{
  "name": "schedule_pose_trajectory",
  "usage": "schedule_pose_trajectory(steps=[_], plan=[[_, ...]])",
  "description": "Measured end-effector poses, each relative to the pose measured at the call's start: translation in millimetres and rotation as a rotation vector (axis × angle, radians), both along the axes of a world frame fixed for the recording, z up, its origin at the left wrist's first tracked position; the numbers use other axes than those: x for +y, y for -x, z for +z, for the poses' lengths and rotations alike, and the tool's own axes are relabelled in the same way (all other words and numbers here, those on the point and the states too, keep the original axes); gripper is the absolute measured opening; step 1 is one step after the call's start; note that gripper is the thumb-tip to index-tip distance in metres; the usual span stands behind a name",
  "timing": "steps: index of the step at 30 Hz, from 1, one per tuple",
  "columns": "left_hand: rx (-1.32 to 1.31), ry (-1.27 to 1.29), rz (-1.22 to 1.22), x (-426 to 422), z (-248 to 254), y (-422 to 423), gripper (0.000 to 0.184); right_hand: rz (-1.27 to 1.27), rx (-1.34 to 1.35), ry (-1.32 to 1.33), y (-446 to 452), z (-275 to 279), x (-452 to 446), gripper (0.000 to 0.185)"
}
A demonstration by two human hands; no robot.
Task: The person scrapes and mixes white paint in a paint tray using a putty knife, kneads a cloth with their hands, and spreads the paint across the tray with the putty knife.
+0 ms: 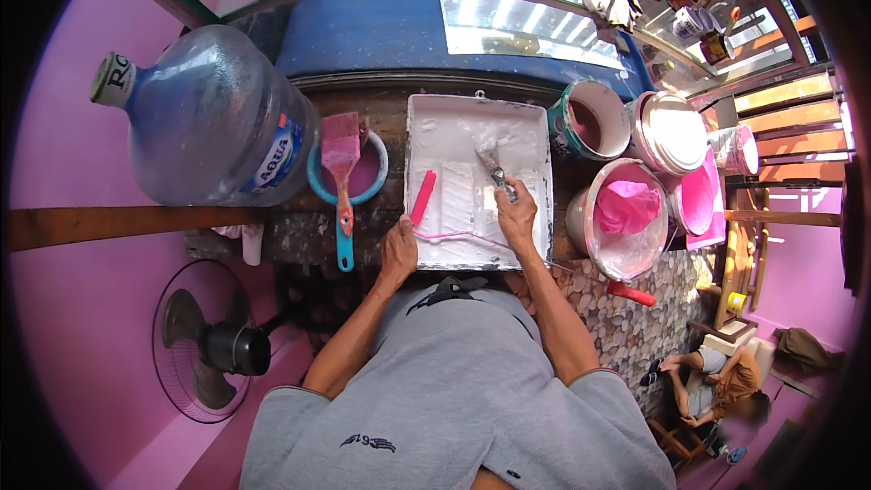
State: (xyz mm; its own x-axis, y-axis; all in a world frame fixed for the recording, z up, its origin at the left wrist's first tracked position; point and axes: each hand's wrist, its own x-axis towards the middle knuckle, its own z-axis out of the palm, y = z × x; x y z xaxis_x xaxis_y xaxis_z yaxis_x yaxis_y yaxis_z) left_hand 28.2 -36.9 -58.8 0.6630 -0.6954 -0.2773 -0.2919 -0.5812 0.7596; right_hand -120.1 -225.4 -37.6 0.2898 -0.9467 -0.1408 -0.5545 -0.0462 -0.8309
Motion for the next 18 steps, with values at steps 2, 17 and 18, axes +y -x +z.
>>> schedule_pose_trajectory(steps=[2, 17, 18], plan=[[0.006, -0.001, 0.005, -0.8, 3.7, 0.0, 0.055, 0.011, -0.076, -0.115, -8.5, -11.3, 6.6, 0.033], [0.018, -0.009, 0.051, -1.5, 6.6, 2.2, 0.058, -0.102, -0.526, -0.721, -80.7, 4.1, 8.9, 0.025], [0.031, -0.014, 0.040, -1.4, 6.4, 1.8, 0.056, -0.232, -0.633, -0.903, -80.1, 4.9, 3.8, 0.019]])
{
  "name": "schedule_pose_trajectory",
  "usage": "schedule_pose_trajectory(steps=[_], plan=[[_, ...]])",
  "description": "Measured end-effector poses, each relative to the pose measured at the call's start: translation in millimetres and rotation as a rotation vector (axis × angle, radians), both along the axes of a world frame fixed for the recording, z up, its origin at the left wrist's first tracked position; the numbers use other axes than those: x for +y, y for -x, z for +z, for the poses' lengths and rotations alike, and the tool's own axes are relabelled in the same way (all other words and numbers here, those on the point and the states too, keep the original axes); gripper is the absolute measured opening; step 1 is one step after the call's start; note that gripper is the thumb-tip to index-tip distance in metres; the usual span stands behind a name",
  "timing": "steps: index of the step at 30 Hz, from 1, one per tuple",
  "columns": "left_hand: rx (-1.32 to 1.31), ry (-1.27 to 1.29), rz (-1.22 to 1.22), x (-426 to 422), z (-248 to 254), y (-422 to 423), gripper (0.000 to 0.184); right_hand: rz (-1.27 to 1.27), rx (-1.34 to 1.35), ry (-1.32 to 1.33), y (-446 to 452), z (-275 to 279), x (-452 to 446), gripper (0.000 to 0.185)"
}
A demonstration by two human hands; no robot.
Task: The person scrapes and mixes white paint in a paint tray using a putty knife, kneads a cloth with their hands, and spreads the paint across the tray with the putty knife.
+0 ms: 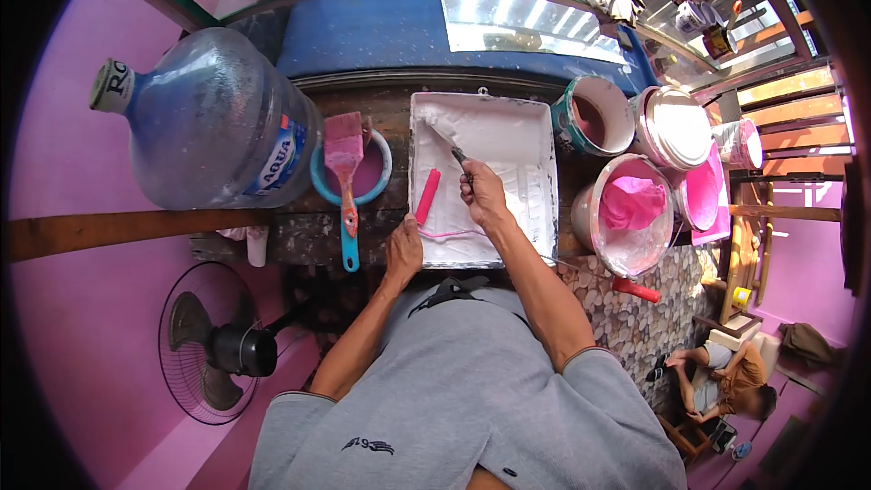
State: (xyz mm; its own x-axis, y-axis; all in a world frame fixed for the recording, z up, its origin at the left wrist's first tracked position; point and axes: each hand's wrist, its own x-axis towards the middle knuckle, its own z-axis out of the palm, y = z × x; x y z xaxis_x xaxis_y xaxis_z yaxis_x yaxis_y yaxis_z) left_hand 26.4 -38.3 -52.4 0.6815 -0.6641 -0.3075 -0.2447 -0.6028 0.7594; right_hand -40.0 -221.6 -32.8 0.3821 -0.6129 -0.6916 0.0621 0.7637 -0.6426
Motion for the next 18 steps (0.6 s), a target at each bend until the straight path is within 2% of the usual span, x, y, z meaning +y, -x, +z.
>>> schedule_pose_trajectory(steps=[1, 2, 5, 10, 15, 17, 18], plan=[[0.000, -0.001, -0.001, 0.5, 0.1, -0.2, 0.056, -0.107, -0.078, -0.209, 1.0, 0.8, -4.7, 0.014], [-0.009, 0.005, -0.007, 0.8, 0.3, -0.5, 0.057, -0.173, -0.152, -0.337, 3.2, 2.0, -9.4, 0.017], [-0.005, 0.041, -0.016, 0.2, -0.3, -0.9, 0.057, -0.301, -0.269, -0.478, 20.1, -3.7, -17.5, 0.018], [0.003, 0.072, -0.008, 0.5, 1.1, 0.2, 0.059, -0.357, -0.339, -0.530, 61.2, -12.6, -26.3, 0.016], [0.030, -0.004, -0.016, 0.1, 4.1, -1.7, 0.062, -0.399, -0.308, -0.483, 92.6, -5.2, -23.6, 0.016], [0.019, 0.014, -0.012, 0.0, 3.0, -0.8, 0.062, -0.315, -0.036, -0.174, 96.3, 18.8, -19.2, 0.016], [0.006, 0.033, -0.004, -0.1, 2.6, -0.5, 0.062, -0.230, 0.063, -0.032, 99.8, 28.5, -18.0, 0.024]])
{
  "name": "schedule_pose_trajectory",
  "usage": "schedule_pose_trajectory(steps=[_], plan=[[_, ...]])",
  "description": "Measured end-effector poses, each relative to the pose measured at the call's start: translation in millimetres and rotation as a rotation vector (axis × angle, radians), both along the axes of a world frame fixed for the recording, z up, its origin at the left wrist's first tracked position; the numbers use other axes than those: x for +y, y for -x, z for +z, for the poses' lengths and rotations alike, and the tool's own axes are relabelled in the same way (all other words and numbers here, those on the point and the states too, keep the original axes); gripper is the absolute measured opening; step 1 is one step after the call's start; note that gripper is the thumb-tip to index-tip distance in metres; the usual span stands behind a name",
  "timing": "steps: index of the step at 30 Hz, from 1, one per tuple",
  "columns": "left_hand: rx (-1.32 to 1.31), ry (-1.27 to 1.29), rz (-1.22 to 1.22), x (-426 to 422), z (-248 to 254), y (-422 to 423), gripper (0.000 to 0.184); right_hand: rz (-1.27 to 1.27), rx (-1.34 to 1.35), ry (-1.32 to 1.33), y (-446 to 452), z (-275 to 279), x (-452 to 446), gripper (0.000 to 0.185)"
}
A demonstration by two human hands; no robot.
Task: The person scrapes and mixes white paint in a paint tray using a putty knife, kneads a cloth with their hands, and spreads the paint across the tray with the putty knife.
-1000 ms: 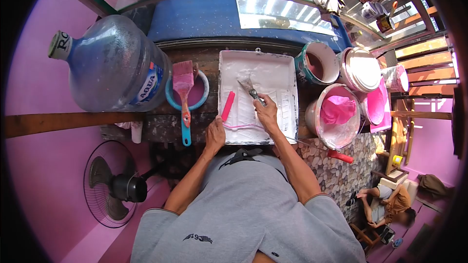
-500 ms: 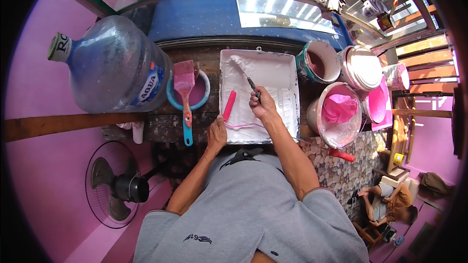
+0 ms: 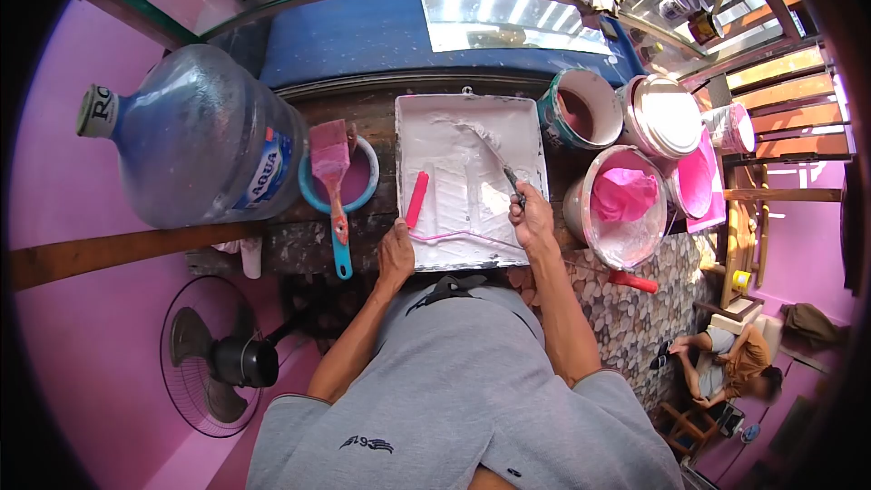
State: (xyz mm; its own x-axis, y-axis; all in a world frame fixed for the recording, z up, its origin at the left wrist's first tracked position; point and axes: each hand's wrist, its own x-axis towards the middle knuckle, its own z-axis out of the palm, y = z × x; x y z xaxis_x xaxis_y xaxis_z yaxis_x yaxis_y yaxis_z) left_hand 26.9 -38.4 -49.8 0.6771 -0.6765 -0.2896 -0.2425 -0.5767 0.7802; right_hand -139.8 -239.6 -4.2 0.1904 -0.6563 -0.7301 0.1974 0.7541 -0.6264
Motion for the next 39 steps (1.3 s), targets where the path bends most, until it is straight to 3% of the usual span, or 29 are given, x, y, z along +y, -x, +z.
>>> schedule_pose_trajectory(steps=[1, 4, 5, 7, 8, 10, 14, 24, 30, 34, 39], plan=[[0.000, -0.001, -0.001, 0.0, -0.5, 0.2, 0.062, -0.001, 0.000, -0.001, 0.7, 0.5, -0.9, 0.024], [-0.019, 0.046, 0.011, -0.9, 1.0, 1.6, 0.062, 0.312, 0.557, 0.518, 2.3, -12.0, -9.0, 0.039], [-0.006, 0.037, 0.003, -0.8, 2.3, 1.0, 0.060, 0.308, 0.558, 0.517, 3.9, -17.2, -13.5, 0.039], [0.006, 0.026, -0.006, 0.7, 1.3, 0.4, 0.059, 0.554, 0.942, 1.097, 2.1, -11.8, -16.8, 0.032], [-0.009, 0.039, -0.011, 1.3, -1.5, 0.7, 0.059, 0.551, 0.943, 1.095, 2.3, -8.8, -15.7, 0.032], [-0.025, 0.054, -0.019, -0.1, -1.7, -0.1, 0.059, 0.808, 0.968, 1.115, -1.7, 4.6, -12.7, 0.031], [-0.006, 0.040, -0.008, 0.1, -0.6, 0.4, 0.061, 0.799, 0.947, 1.250, 8.0, 12.1, -12.2, 0.030], [-0.026, 0.055, -0.004, 0.2, -2.6, 0.3, 0.058, 1.244, 1.242, 1.355, 31.0, 10.8, 42.5, 0.047], [-0.010, 0.013, 0.001, -0.9, 0.8, 0.1, 0.057, 1.191, 1.155, 1.263, 42.1, 41.8, 52.1, 0.045], [-0.005, 0.035, 0.007, 0.0, -1.3, 0.6, 0.057, 1.024, 1.211, 1.293, 28.3, 34.3, 17.2, 0.039], [-0.016, 0.028, 0.019, 0.8, -1.5, 0.7, 0.058, 1.104, 1.264, 1.350, 4.0, 9.7, -3.1, 0.029]])
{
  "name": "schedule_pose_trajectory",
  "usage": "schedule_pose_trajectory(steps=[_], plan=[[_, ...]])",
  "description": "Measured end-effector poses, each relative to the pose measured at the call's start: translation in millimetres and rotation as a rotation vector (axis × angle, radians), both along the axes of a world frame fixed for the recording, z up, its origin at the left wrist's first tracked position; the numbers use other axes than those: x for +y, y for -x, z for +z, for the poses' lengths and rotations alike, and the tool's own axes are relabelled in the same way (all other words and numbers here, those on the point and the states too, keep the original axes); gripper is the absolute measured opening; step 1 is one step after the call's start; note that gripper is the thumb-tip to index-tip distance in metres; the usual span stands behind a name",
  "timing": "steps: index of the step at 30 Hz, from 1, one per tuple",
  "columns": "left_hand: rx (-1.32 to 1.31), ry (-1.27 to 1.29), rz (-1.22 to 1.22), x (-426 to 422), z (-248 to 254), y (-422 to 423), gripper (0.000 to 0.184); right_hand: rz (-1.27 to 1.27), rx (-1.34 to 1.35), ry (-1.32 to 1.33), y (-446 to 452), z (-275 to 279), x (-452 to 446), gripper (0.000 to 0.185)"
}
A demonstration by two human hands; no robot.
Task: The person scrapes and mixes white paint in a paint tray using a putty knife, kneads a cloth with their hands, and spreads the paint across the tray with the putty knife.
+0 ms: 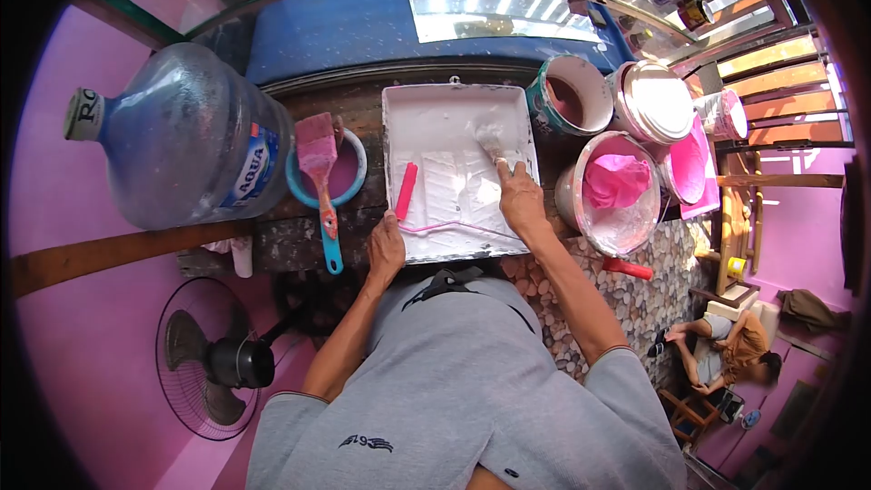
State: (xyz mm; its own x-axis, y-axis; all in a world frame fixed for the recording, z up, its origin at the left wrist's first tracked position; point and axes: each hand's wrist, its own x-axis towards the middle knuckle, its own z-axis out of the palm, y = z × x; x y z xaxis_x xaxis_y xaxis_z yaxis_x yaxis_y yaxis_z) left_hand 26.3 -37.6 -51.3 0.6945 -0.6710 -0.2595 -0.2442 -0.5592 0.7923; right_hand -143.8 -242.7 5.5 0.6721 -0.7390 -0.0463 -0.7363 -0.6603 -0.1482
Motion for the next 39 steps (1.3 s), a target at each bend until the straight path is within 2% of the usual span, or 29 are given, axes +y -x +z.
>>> schedule_pose_trajectory(steps=[3, 8, 10, 14, 17, 26, 32, 36, 38, 39], plan=[[0.011, -0.021, -0.011, 0.5, 0.6, -0.1, 0.058, 0.155, 0.066, -0.032, -1.7, 18.2, 15.8, 0.024], [0.015, -0.027, 0.009, -0.1, 3.6, -0.5, 0.059, 0.096, 0.020, -0.132, -10.6, 54.5, -2.1, 0.032], [0.012, -0.016, 0.014, -2.2, 7.4, -0.5, 0.059, 0.085, -0.068, -0.059, -21.4, 51.4, -11.4, 0.031], [0.035, -0.035, 0.000, -0.1, 7.2, -0.1, 0.059, 0.115, -0.066, -0.046, -47.1, 26.5, -30.7, 0.032], [0.023, -0.019, -0.007, -0.7, 3.6, -0.8, 0.058, 0.228, -0.074, -0.017, -52.1, 13.0, -33.3, 0.033], [0.009, -0.036, -0.030, 0.4, 0.8, -2.2, 0.055, 0.338, 0.010, -0.086, -29.5, 62.0, -45.7, 0.032], [0.012, -0.003, -0.022, -0.3, 1.7, -0.6, 0.054, 0.357, -0.140, 0.000, -65.4, 38.3, -55.1, 0.031], [0.012, 0.001, -0.007, -1.0, 6.0, -0.1, 0.057, 0.402, -0.074, -0.054, -75.6, 24.6, -44.2, 0.027], [0.008, 0.003, -0.009, -1.2, 3.3, -0.2, 0.057, 0.414, -0.107, -0.052, -69.6, 29.8, -45.9, 0.026], [0.001, 0.004, -0.015, -1.2, 2.1, -0.6, 0.058, 0.428, -0.035, -0.072, -67.8, 40.2, -48.9, 0.028]])
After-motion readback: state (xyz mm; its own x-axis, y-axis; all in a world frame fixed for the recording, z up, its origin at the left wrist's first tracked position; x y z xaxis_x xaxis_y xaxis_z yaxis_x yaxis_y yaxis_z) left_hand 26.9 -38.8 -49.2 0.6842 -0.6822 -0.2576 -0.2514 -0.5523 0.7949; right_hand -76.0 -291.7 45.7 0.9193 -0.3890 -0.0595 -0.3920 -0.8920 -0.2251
